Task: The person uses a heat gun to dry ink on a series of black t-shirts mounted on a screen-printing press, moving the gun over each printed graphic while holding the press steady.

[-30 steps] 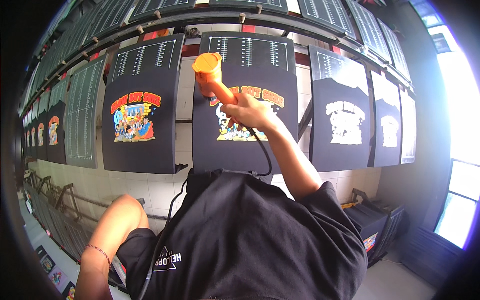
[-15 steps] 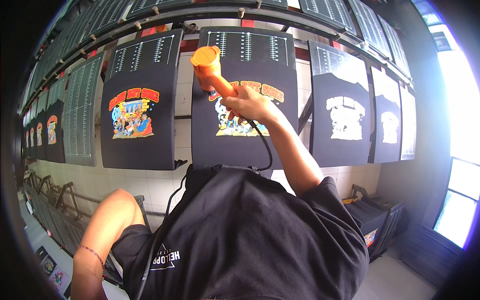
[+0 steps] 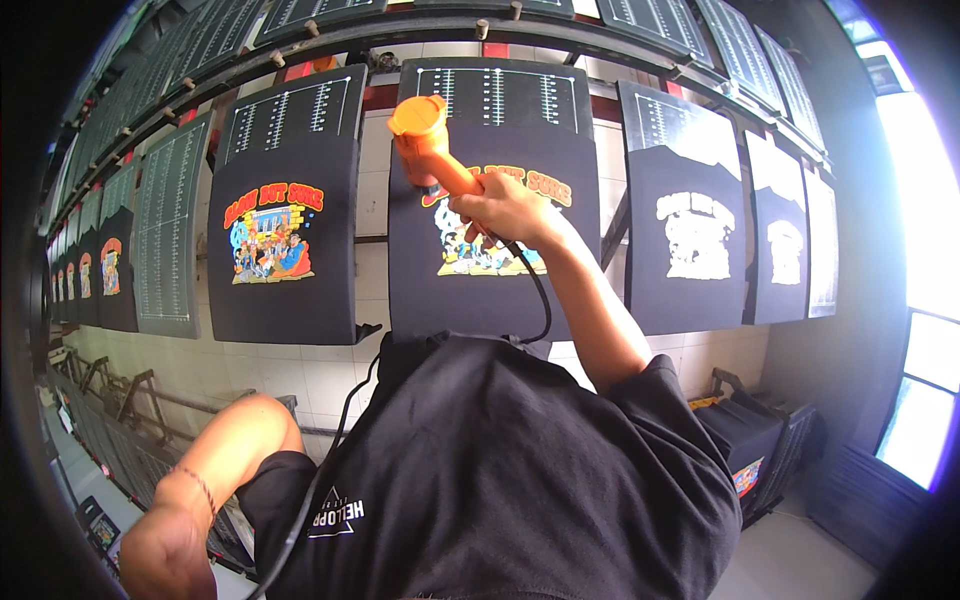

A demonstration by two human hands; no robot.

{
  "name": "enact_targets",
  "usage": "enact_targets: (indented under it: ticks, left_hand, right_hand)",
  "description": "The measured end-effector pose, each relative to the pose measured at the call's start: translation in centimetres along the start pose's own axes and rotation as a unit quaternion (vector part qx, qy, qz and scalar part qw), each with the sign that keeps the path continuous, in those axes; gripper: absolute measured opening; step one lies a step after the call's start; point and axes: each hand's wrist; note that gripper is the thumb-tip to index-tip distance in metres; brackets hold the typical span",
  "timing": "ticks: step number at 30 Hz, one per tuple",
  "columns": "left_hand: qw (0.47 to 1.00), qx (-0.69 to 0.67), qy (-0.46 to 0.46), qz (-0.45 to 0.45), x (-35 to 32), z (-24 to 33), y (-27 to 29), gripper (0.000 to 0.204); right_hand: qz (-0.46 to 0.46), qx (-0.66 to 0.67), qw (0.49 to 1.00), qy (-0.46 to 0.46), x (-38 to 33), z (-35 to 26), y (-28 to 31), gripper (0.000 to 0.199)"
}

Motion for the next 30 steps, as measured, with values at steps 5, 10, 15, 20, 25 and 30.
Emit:
enact_targets:
  ticks: [5, 10, 15, 20, 25, 30]
  left_hand:
    - [0.988, 0.099, 0.116, 0.015, -6.2, 1.1, 4.2, 0.019]
    - [0.838, 0.086, 0.467, 0.269, -15.9, -0.7, 6.3, 0.042]
    - [0.713, 0.259, 0.529, 0.38, -29.3, -0.9, 8.7, 0.039]
    - [0.621, 0.402, 0.576, 0.349, -39.2, 0.5, 9.4, 0.038]
    - [0.529, 0.539, 0.575, 0.316, -44.6, 0.5, 9.2, 0.042]
    - [0.366, 0.68, 0.602, 0.202, -43.2, -1.9, 8.5, 0.04]
  right_hand:
    - [-0.008, -0.004, 1.0, -0.018, 0.4, 0.6, 0.2, 0.028]
    - [0.041, -0.021, 0.999, 0.004, 0.2, 1.8, 0.3, 0.029]
    - [-0.005, 0.03, 0.999, -0.019, -0.7, 0.7, 1.1, 0.028]
    - [0.015, 0.039, 0.998, -0.039, -0.2, 1.9, 1.5, 0.029]
    - [0.068, -0.001, 0.997, 0.02, -1.2, 0.3, 0.4, 0.026]
    - [0.061, 0.026, 0.997, -0.026, -1.4, 1.1, 1.8, 0.028]
Point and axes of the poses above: each hand's wrist, its own x-axis towards the middle knuckle, its own y-axis out of the back of the hand, z = x × y, and after that the axes turned 10 degrees about -y, right-handed
